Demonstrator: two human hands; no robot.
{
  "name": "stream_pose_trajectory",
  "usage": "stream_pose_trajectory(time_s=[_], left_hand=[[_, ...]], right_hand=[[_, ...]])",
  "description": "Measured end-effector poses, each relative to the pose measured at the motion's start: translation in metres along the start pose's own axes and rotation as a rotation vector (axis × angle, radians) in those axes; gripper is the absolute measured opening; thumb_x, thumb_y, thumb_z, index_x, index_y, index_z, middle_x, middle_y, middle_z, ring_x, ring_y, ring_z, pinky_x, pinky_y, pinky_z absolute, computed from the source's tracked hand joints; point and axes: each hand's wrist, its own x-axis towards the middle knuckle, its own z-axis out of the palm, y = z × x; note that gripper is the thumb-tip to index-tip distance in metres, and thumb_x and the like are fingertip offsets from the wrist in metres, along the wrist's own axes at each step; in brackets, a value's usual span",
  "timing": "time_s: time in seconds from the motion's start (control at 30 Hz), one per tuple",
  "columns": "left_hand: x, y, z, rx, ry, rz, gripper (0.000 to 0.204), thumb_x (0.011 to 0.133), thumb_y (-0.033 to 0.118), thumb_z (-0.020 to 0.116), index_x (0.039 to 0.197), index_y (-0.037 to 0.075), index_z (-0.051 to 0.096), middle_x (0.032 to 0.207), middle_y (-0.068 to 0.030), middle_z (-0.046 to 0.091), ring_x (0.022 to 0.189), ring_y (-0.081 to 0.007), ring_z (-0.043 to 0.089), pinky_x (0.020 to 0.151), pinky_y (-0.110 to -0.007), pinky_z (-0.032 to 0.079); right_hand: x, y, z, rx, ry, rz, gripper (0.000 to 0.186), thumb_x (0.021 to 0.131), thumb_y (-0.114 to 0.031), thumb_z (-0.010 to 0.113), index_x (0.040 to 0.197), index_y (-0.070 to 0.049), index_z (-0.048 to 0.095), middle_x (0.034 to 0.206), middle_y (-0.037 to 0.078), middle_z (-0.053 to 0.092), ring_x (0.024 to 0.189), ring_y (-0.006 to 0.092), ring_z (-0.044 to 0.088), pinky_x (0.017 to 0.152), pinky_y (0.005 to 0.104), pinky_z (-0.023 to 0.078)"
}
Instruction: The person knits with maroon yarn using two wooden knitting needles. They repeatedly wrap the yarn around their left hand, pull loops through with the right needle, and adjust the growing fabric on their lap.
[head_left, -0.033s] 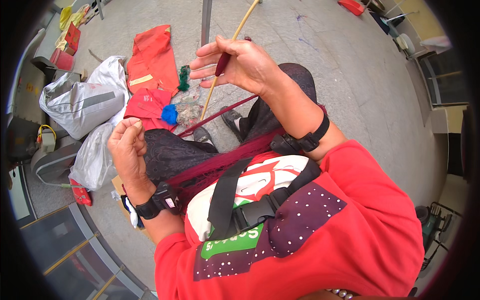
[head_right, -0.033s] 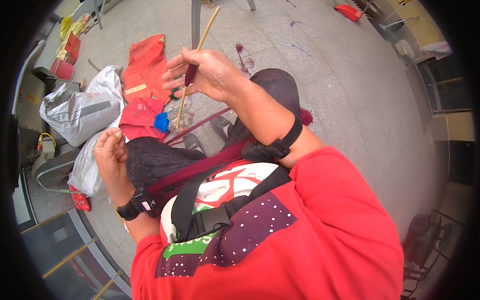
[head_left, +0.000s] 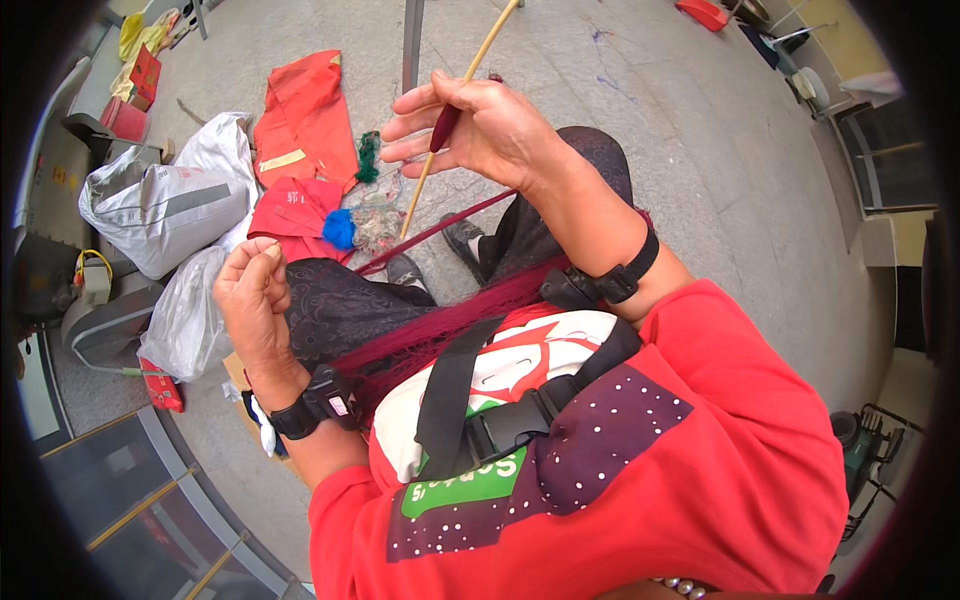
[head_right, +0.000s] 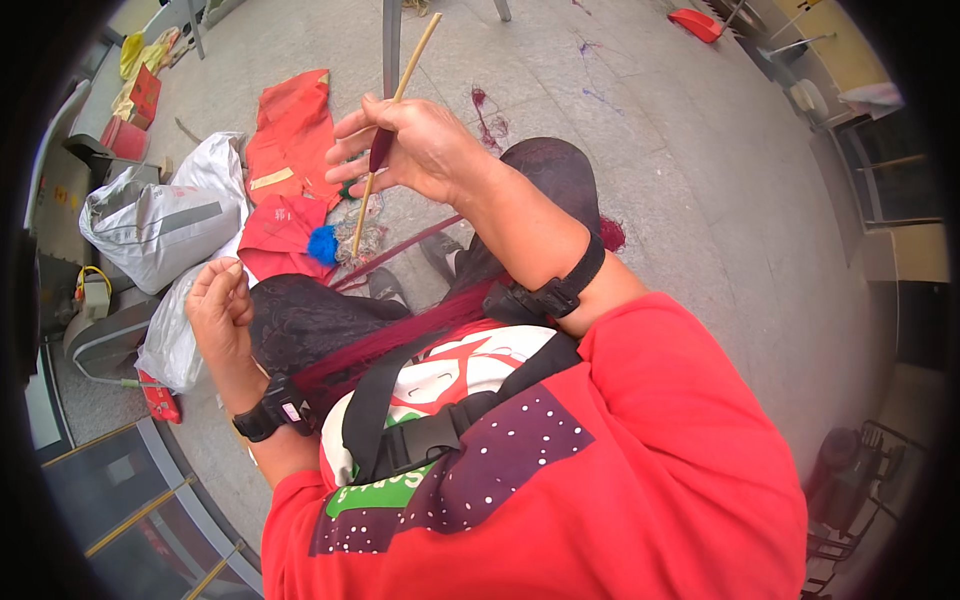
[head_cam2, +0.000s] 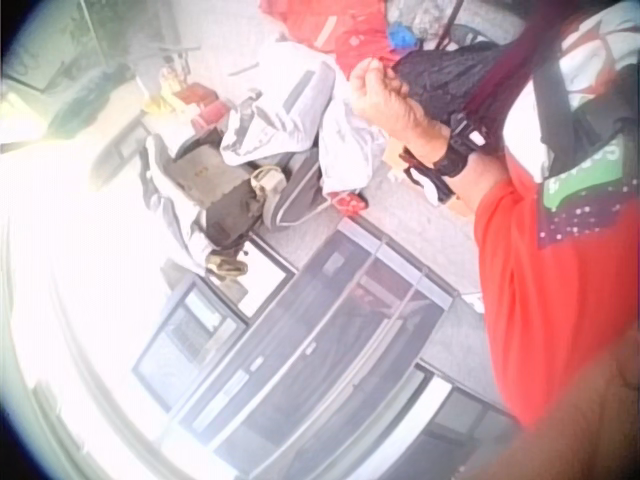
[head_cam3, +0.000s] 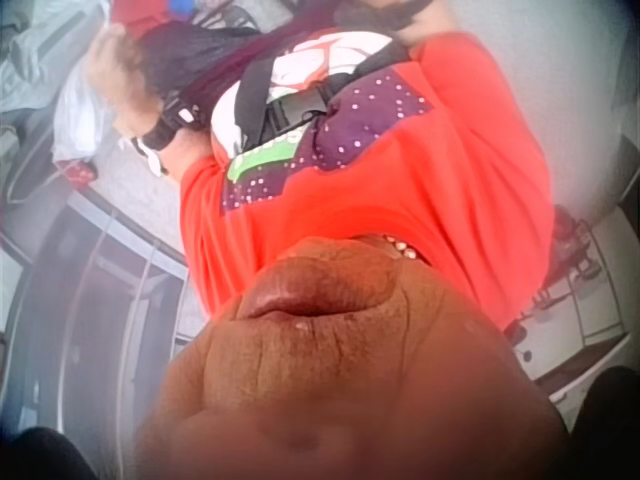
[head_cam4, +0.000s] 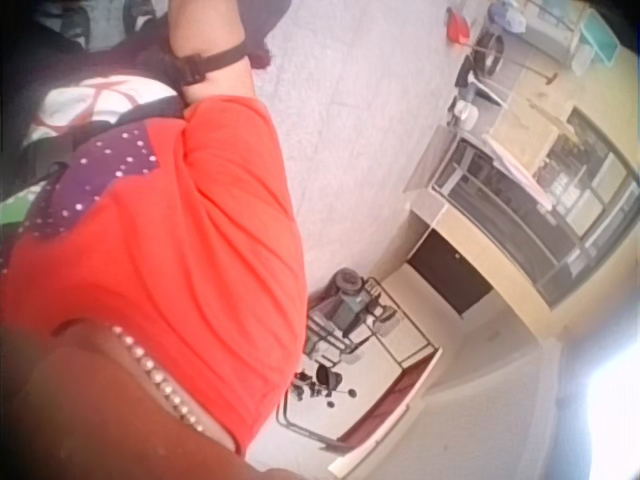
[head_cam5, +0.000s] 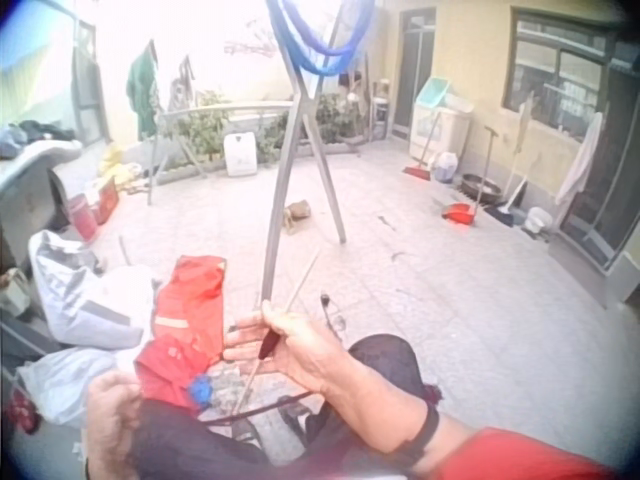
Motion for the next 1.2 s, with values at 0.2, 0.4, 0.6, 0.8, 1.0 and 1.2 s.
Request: stream_pose_trajectory(time_s=[0.2,0.4,0.6,0.8,1.0,1.2], left_hand=[[0.004,-0.005,-0.014,0.053,0.063,0.029,0.002,0.083,0.004,0.059,0.084,0.002,0.060,0.061,0.0024,0.050,0.041,0.0003,0.030,0.037,-0.016,0.019],[-0.001,-0.013,-0.009,0.109,0.031,-0.044,0.002,0.082,0.005,0.061,0.082,0.003,0.061,0.060,0.0035,0.050,0.041,0.0006,0.031,0.037,-0.017,0.019],[-0.004,-0.011,-0.008,0.112,-0.004,-0.050,0.002,0.082,0.006,0.061,0.082,0.003,0.062,0.060,0.0041,0.050,0.041,0.0008,0.032,0.037,-0.017,0.020],[-0.011,-0.007,-0.004,0.274,-0.097,-0.004,0.004,0.082,0.006,0.063,0.085,0.003,0.064,0.064,0.0056,0.053,0.047,0.0007,0.038,0.041,-0.016,0.025],[-0.015,-0.003,0.005,0.387,-0.193,-0.011,0.006,0.083,0.006,0.064,0.086,0.001,0.066,0.067,0.0051,0.056,0.055,-0.0007,0.044,0.047,-0.017,0.031],[-0.017,0.007,0.001,0.401,-0.165,0.041,0.007,0.084,0.006,0.064,0.085,0.000,0.066,0.067,0.0048,0.056,0.057,-0.0011,0.045,0.049,-0.017,0.032]], right_hand=[[0.001,0.004,-0.005,-0.092,0.000,-0.093,0.045,0.100,-0.037,0.035,0.104,0.004,0.053,0.092,0.017,0.062,0.083,0.0334,0.064,0.080,0.0455,0.052],[0.010,0.007,-0.009,0.244,-0.026,-0.149,0.040,0.099,-0.034,0.040,0.105,0.004,0.052,0.077,0.004,0.051,0.068,0.0194,0.049,0.071,0.0378,0.047],[0.013,0.004,-0.005,0.140,-0.085,-0.246,0.027,0.096,-0.015,0.046,0.111,0.007,0.050,0.085,0.010,0.057,0.074,0.0190,0.054,0.068,0.0350,0.048],[0.005,-0.005,0.010,-0.376,0.002,-0.478,0.029,0.094,-0.013,0.055,0.117,0.004,0.056,0.083,0.006,0.062,0.068,0.0141,0.058,0.065,0.0264,0.049],[0.012,-0.006,0.012,-0.700,0.117,-0.471,0.028,0.093,-0.014,0.056,0.114,0.005,0.059,0.079,0.000,0.057,0.066,0.0098,0.053,0.065,0.0247,0.048],[0.015,0.006,0.003,-1.414,0.012,-0.823,0.020,0.080,0.001,0.054,0.097,-0.005,0.064,0.081,0.013,0.054,0.078,0.0296,0.055,0.068,0.0399,0.045]])
